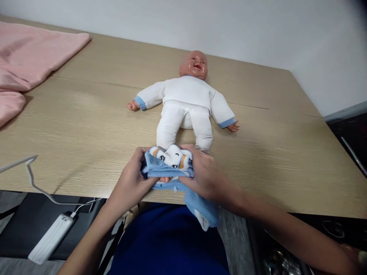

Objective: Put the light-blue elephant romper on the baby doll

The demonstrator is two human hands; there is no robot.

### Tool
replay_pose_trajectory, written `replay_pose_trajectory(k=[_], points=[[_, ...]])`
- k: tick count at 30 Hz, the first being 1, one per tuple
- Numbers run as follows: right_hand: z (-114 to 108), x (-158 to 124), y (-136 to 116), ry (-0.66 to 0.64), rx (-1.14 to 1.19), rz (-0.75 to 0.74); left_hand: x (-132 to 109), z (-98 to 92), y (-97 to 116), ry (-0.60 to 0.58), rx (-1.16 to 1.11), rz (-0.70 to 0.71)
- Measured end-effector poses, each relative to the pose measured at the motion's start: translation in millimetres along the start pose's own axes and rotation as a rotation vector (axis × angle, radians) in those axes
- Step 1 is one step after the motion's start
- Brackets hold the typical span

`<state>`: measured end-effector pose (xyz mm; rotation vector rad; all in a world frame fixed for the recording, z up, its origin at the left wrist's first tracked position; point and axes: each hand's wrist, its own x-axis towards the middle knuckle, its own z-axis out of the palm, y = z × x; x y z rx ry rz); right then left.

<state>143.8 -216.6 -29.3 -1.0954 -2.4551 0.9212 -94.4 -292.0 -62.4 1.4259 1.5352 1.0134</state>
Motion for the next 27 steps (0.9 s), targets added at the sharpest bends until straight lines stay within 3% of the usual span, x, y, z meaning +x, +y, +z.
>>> replay_pose_trajectory(k=[3,11,17,24,27], points=[[3,-1,4,0.076,0.062,-0.061,5,-3.7,-3,-0.013,-0.078,0.050],[-11,14,15,0.149,0.043,-0.184,25,-21.0,-1,-0.110,0.124,0.144],[-23,35,28,0.028,0.143,-0.235,46,-29.7,5,-0.182,0.171,0.171],[-13,24,28,-0.084,0.071,-0.366,47,-26.6,4,-0.215,0.092,0.154],[-13,22,25,-0.074,0.048,-0.391,44,-26.6,5,-0.208,0.064,0.129]])
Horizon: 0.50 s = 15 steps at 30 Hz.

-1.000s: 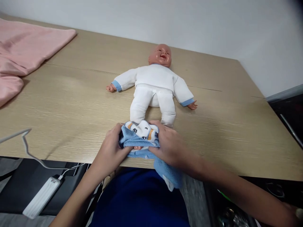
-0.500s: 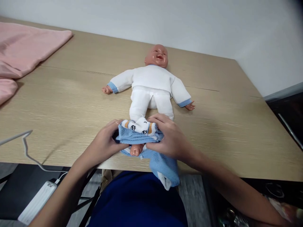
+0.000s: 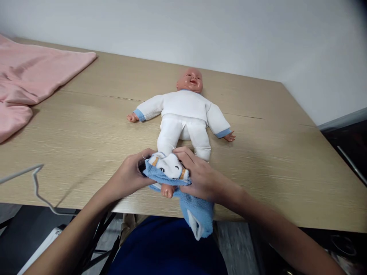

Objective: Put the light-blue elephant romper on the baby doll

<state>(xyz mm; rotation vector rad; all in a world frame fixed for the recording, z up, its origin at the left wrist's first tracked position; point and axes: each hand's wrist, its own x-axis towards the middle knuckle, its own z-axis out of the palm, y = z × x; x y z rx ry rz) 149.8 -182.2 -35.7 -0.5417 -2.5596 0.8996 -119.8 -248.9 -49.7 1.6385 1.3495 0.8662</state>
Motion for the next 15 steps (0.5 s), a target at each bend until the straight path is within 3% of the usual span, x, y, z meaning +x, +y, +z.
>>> replay_pose_trajectory(k=[2,5,10,12,15], points=[[-2,1,2,0.022,-0.034,-0.014,1,-1.7,0,0.008,0.021,0.025],[-7,4,14,0.034,-0.062,-0.092,8,-7.8,-2,-0.024,0.100,0.170],[-27,20,41,-0.046,0.070,-0.107,34,-22.5,-7,-0.201,0.156,0.476],[-35,28,46,-0.112,0.144,-0.084,44,-27.7,-8,-0.269,0.170,0.504],[-46,33,43,-0.155,0.192,-0.009,50,-34.5,-8,-0.320,0.133,0.408]])
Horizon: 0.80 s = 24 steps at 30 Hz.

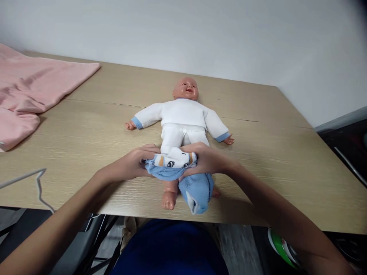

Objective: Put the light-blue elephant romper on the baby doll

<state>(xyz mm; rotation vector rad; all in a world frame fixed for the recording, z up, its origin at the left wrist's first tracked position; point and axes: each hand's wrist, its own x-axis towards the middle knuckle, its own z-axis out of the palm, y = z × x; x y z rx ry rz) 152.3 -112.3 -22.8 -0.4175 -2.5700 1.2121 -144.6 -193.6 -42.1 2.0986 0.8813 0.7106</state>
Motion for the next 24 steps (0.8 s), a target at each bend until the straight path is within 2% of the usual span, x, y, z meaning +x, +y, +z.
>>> replay_pose_trajectory(k=[5,8,11,16,18,21,24], points=[[-9,-28,-27,0.083,-0.158,0.134,-15,-7.8,-1,0.005,-0.203,-0.251],[-13,-53,-40,0.079,-0.090,0.265,-26,-11.8,-2,0.039,-0.293,-0.306],[-12,-70,-45,0.084,0.063,0.212,-30,-15.1,-2,0.107,-0.285,-0.257],[1,-76,-43,0.234,0.448,0.072,-24,-16.8,-1,0.236,-0.176,-0.245],[4,-73,-40,0.302,0.559,0.035,-21,-18.3,0,0.248,-0.157,-0.240],[4,-65,-39,0.399,0.475,0.017,-13,-22.6,9,0.263,-0.127,-0.169],[0,-58,-41,0.432,0.313,0.030,7,-24.4,32,0.257,-0.086,-0.074]])
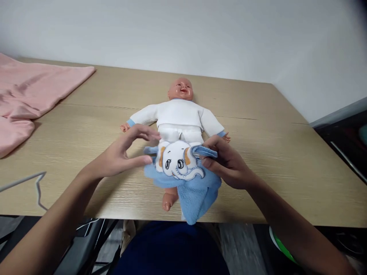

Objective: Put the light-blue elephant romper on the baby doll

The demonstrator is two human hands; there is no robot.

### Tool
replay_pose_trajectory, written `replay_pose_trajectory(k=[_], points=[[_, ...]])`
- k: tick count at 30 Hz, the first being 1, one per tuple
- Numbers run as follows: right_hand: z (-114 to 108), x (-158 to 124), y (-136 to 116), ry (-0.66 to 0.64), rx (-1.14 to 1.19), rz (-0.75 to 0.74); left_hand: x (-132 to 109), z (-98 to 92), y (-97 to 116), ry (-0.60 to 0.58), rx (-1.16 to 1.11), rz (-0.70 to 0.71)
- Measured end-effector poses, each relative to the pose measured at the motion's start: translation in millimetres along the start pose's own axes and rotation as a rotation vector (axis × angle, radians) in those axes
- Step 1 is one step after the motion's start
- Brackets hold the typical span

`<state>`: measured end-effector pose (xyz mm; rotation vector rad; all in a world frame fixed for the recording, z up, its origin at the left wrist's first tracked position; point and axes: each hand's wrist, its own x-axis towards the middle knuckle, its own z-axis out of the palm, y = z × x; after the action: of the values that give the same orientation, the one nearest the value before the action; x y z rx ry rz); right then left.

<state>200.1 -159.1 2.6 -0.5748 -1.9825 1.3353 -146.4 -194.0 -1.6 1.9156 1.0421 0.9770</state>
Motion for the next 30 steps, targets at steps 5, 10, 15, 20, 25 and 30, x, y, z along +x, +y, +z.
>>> replay_pose_trajectory(k=[5,10,15,20,25,30], points=[[-8,5,-14,-0.002,-0.193,0.045,52,29.2,39,-0.323,-0.027,-0.093],[-26,-4,-25,-0.053,-0.390,0.262,97,47.2,33,-0.669,-0.131,-0.074],[-31,-19,-22,-0.260,-0.287,0.308,107,48.0,24,-0.632,-0.161,-0.050],[-23,-18,-6,-0.130,-0.030,0.271,108,50.5,15,-0.721,-0.304,-0.190],[-25,-10,6,-0.077,0.064,0.405,116,52.7,3,-0.848,-0.425,-0.250],[-38,-8,-4,-0.460,0.069,0.473,118,53.4,1,-1.030,-0.408,-0.206]])
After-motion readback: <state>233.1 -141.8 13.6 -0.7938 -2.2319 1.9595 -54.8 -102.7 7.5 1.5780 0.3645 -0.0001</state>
